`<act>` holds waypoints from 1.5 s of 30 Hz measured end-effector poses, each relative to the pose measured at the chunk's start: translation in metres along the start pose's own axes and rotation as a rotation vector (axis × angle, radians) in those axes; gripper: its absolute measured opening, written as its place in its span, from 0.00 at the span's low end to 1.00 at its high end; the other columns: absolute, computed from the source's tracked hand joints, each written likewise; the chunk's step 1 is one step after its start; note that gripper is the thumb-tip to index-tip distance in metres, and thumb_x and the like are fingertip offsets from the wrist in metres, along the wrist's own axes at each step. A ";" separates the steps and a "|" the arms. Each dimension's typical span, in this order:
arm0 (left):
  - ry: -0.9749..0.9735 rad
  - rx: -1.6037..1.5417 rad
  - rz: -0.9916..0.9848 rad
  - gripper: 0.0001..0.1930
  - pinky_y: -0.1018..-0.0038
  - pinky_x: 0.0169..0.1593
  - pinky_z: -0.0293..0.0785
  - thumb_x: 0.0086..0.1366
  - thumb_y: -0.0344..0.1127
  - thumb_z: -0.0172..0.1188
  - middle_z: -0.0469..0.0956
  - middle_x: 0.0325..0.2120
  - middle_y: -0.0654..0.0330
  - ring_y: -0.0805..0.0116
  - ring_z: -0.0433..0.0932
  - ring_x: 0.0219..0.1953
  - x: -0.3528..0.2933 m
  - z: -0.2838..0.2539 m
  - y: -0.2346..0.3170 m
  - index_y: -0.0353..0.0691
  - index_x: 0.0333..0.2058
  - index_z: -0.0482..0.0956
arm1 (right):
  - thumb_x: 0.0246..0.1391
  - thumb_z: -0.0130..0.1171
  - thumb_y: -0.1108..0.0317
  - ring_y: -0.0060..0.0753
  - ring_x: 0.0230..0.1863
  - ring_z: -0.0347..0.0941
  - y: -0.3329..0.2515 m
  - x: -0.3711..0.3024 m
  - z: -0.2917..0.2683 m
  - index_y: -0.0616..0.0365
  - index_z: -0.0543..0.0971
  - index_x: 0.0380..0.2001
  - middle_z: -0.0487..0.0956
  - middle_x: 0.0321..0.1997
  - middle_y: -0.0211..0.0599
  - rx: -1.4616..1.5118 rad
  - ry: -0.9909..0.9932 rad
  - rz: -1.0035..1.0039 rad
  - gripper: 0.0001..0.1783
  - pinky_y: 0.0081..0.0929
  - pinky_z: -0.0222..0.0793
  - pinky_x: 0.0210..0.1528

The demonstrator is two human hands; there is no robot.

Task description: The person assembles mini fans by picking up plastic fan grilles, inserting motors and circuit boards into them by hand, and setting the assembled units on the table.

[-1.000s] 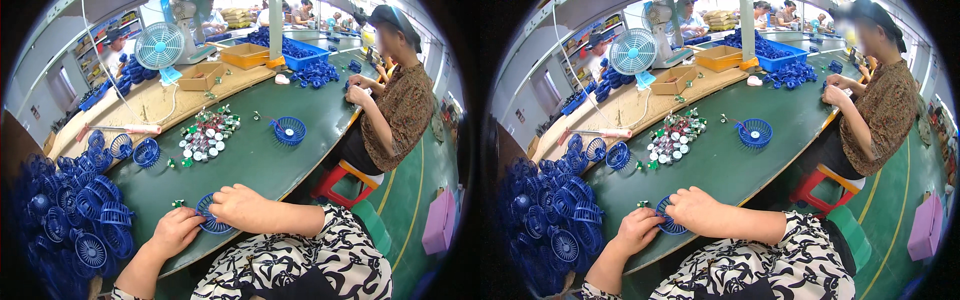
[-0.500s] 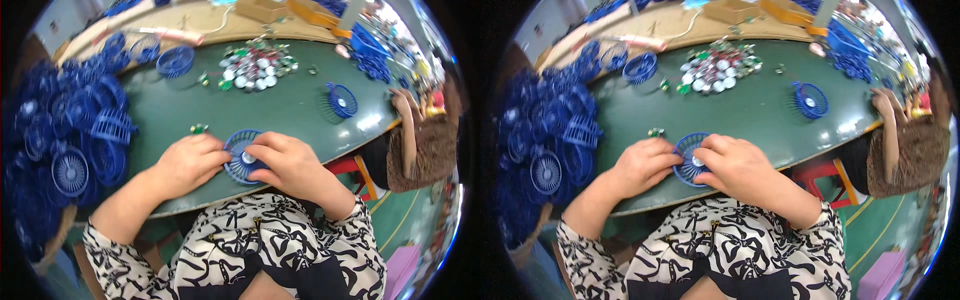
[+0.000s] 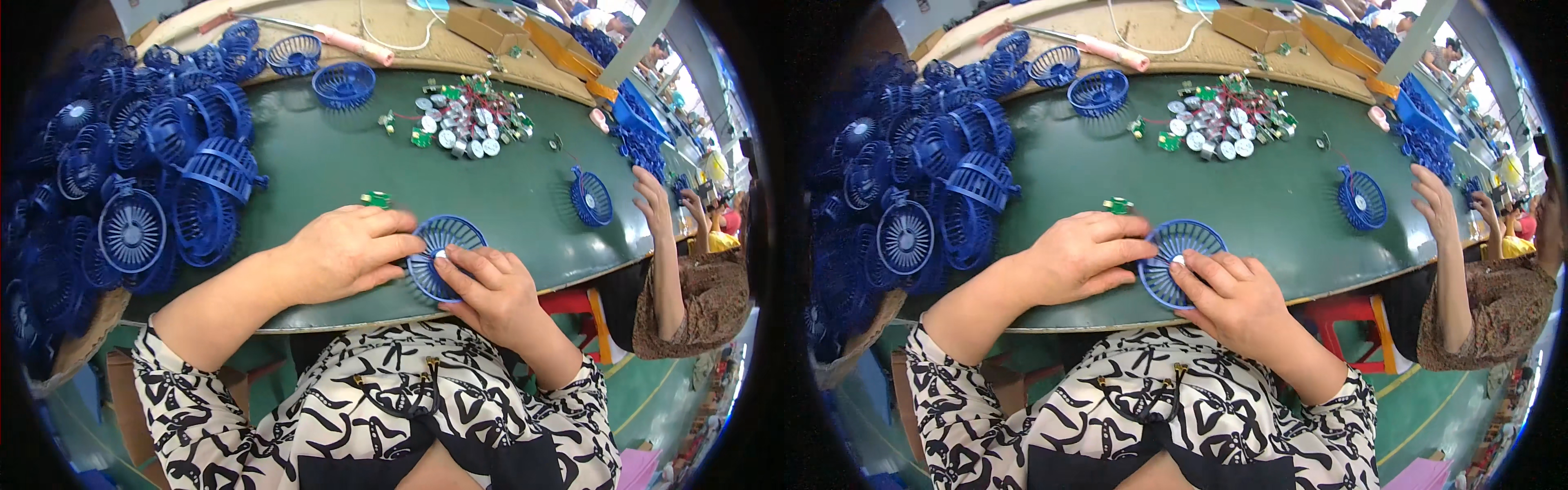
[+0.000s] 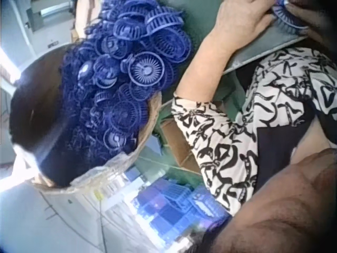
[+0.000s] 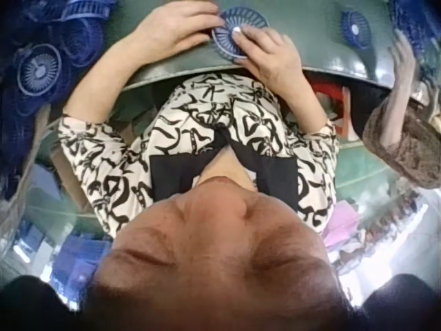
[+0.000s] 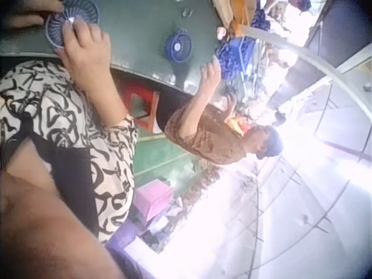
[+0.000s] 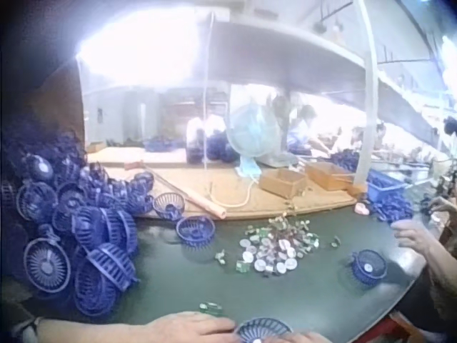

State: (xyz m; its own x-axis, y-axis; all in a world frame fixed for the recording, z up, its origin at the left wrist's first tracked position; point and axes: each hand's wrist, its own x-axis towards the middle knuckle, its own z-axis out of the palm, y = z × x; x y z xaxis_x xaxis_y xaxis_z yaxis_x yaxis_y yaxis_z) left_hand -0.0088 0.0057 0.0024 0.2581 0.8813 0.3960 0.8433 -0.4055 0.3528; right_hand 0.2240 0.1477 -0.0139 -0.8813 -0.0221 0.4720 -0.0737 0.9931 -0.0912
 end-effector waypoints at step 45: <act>0.456 0.332 -0.427 0.31 0.52 0.67 0.60 0.48 0.15 0.51 0.66 0.61 0.41 0.37 0.62 0.66 -0.006 -0.008 -0.012 0.37 0.55 0.73 | 0.51 0.57 0.66 0.44 0.52 0.71 0.047 0.130 0.050 0.54 0.78 0.35 0.76 0.44 0.37 -0.009 -0.097 -0.283 0.08 0.46 0.65 0.59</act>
State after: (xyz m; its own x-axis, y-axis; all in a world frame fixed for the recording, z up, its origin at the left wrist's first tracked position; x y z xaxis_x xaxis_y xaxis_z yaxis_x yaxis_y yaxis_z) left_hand -0.0238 0.0031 0.0022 -0.2892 0.7279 0.6217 0.9447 0.1121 0.3082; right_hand 0.0828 0.1858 -0.0012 -0.8669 -0.3091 0.3911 -0.3196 0.9467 0.0399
